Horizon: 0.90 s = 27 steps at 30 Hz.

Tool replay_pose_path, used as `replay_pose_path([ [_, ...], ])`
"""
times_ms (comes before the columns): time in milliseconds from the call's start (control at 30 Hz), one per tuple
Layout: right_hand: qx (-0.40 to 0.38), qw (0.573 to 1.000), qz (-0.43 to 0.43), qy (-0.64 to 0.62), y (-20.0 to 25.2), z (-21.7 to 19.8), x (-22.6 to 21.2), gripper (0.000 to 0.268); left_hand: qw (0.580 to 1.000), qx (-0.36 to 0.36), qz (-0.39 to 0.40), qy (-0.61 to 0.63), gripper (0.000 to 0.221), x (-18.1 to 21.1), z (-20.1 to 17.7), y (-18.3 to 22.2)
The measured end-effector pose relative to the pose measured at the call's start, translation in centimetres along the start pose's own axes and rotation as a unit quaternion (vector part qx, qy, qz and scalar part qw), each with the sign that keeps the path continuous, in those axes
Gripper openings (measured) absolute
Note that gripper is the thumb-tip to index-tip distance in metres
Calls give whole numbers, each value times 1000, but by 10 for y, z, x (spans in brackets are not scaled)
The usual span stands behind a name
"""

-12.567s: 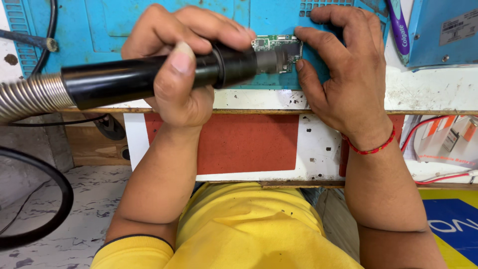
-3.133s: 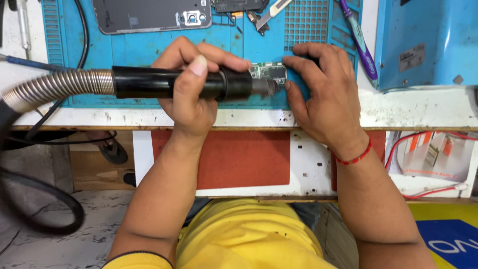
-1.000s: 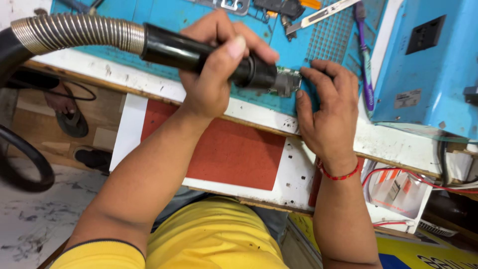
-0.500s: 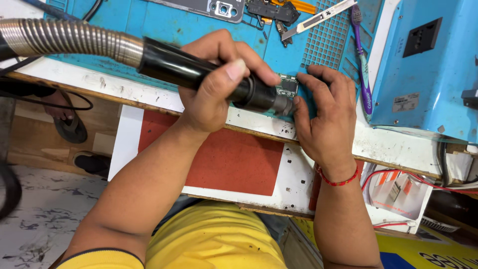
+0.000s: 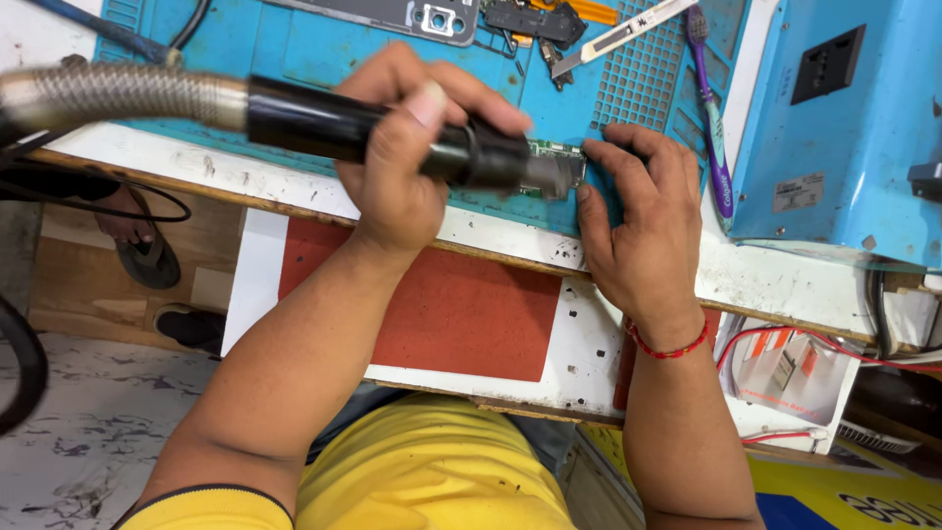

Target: The person uses a heat gun to heat a specific area on a mobile phone motherboard while holding the component in place.

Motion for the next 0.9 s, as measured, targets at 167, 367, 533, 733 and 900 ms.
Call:
replay_pose_path([
  [167, -5, 1000, -9, 5, 5, 2, 5, 31, 999, -31, -11, -27, 26, 6, -6, 9],
  [367, -1, 1000, -25, 6, 4, 0, 4, 31, 1000, -8, -9, -9, 23, 5, -2, 4],
  [533, -7, 1000, -26, -2, 5, 0, 6, 34, 999, 37, -18, 6, 22, -1, -1, 9],
  [733, -6, 999, -44, 4, 7, 0, 8, 34, 992, 39, -24, 119, 18, -10, -1, 14],
  [900, -1, 999, -50, 5, 7, 0, 8, 33, 990, 65, -36, 117, 14, -15, -3, 14],
])
Point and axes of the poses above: each hand's wrist, its own y-axis away from the middle knuckle, its own z-axis out of the palm, x = y × z, the point moved 1 cm from there along -y, towards the middle knuckle, and after that the axes turned 5 degrees about -y, right-handed, at the moved point
